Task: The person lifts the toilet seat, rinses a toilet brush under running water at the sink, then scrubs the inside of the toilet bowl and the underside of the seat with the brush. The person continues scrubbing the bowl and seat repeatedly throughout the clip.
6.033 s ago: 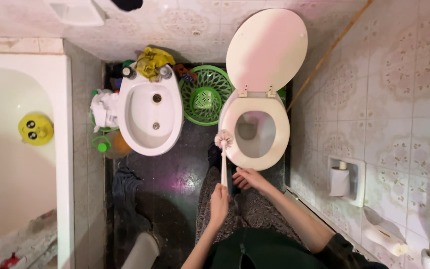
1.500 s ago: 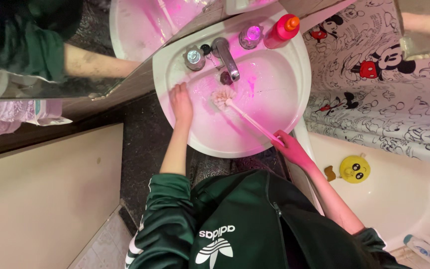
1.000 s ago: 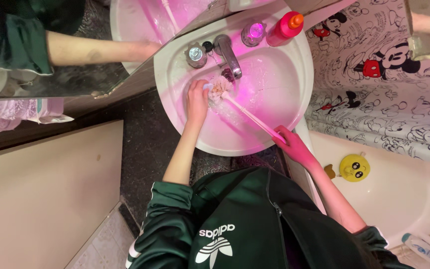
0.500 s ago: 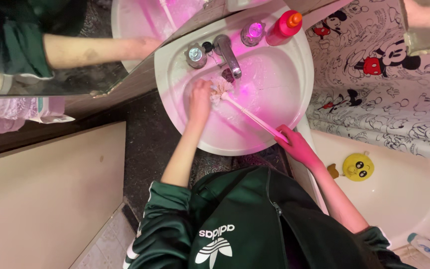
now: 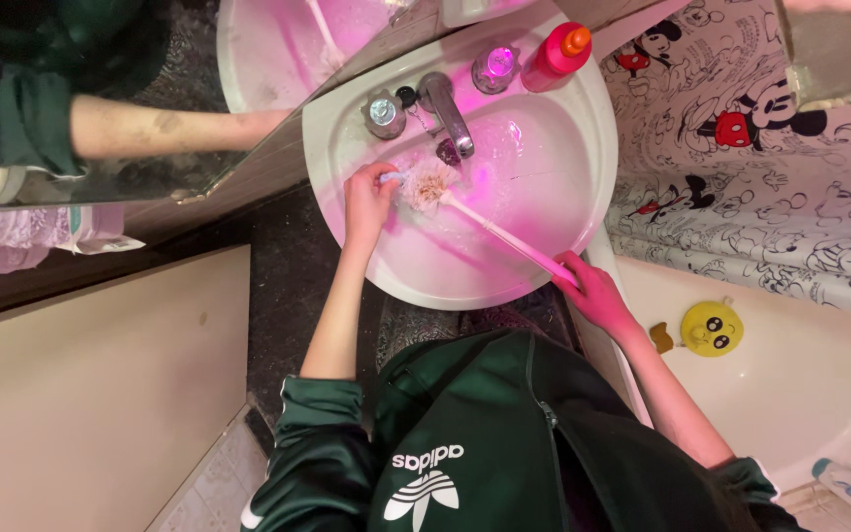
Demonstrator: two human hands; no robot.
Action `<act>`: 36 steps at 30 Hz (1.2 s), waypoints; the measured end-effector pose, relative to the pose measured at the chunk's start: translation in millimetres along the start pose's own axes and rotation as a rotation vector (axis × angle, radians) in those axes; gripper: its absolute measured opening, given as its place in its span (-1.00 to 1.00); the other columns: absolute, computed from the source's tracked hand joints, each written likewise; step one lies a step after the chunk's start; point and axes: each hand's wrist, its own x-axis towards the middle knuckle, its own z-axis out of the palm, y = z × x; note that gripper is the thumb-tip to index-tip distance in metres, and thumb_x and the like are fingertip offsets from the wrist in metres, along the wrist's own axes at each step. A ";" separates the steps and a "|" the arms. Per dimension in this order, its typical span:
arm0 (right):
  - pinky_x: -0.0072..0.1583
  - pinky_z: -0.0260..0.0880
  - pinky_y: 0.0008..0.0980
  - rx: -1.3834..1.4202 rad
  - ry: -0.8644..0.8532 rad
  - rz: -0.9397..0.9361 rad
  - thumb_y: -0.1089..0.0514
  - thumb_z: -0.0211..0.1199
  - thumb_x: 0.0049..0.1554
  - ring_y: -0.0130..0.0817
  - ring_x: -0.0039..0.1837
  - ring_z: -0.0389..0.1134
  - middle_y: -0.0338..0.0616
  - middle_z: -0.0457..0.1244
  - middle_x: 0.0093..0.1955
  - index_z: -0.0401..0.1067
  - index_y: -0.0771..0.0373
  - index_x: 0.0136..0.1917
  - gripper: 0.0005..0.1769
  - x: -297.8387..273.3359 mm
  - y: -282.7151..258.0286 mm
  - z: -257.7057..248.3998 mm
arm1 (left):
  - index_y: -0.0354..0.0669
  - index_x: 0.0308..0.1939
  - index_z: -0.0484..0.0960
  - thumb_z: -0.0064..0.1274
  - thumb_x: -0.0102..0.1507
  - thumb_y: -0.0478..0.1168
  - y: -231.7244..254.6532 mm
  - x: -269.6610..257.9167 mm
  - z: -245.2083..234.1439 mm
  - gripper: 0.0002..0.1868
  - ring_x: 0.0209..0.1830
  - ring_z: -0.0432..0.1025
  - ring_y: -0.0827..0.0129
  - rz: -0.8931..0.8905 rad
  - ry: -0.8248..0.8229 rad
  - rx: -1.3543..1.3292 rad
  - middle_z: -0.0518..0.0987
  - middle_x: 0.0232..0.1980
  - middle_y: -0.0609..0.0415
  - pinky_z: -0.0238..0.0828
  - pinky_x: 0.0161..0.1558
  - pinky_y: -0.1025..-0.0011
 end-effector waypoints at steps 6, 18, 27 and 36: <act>0.01 0.39 -0.02 -0.022 0.004 -0.016 0.01 0.21 0.21 0.13 0.01 0.43 0.05 0.40 -0.04 0.34 0.11 0.23 -0.65 -6.4 8.4 -5.2 | -0.31 -0.10 0.71 0.26 0.21 -0.42 -44.1 2.5 23.0 -0.81 -0.46 0.40 0.28 -0.154 0.104 0.000 0.56 -0.43 -0.10 0.36 -0.35 0.32; -0.06 0.38 0.02 -0.328 0.003 0.070 -0.01 0.23 0.20 0.10 -0.10 0.41 0.01 0.37 -0.21 0.40 0.07 0.13 -0.74 -26.9 -7.3 -32.4 | -0.26 -0.15 0.73 0.16 0.14 -0.47 -164.1 -18.3 127.4 -0.79 -0.26 0.63 0.04 -0.217 0.031 0.071 0.70 -0.26 -0.15 0.53 -0.18 0.19; -0.11 0.42 -0.02 -0.560 0.092 -0.197 0.06 0.29 0.12 0.05 -0.14 0.42 -0.02 0.38 -0.13 0.47 0.11 0.23 -0.60 16.4 -42.6 -21.3 | -0.14 0.09 0.62 0.17 0.21 -0.36 -104.2 -42.6 60.8 -0.65 0.05 0.51 -0.11 -0.282 -0.090 0.382 0.62 0.07 -0.16 0.45 -0.01 0.02; -0.29 0.40 -0.29 -0.953 0.037 -0.327 0.28 0.20 0.12 -0.22 -0.28 0.43 -0.07 0.34 -0.28 0.51 0.23 0.19 -0.66 106.3 -100.6 20.1 | -0.19 0.05 0.60 0.18 0.22 -0.33 -83.1 -84.5 46.1 -0.69 0.00 0.51 -0.12 -0.218 -0.112 0.362 0.62 -0.03 -0.19 0.44 -0.01 0.03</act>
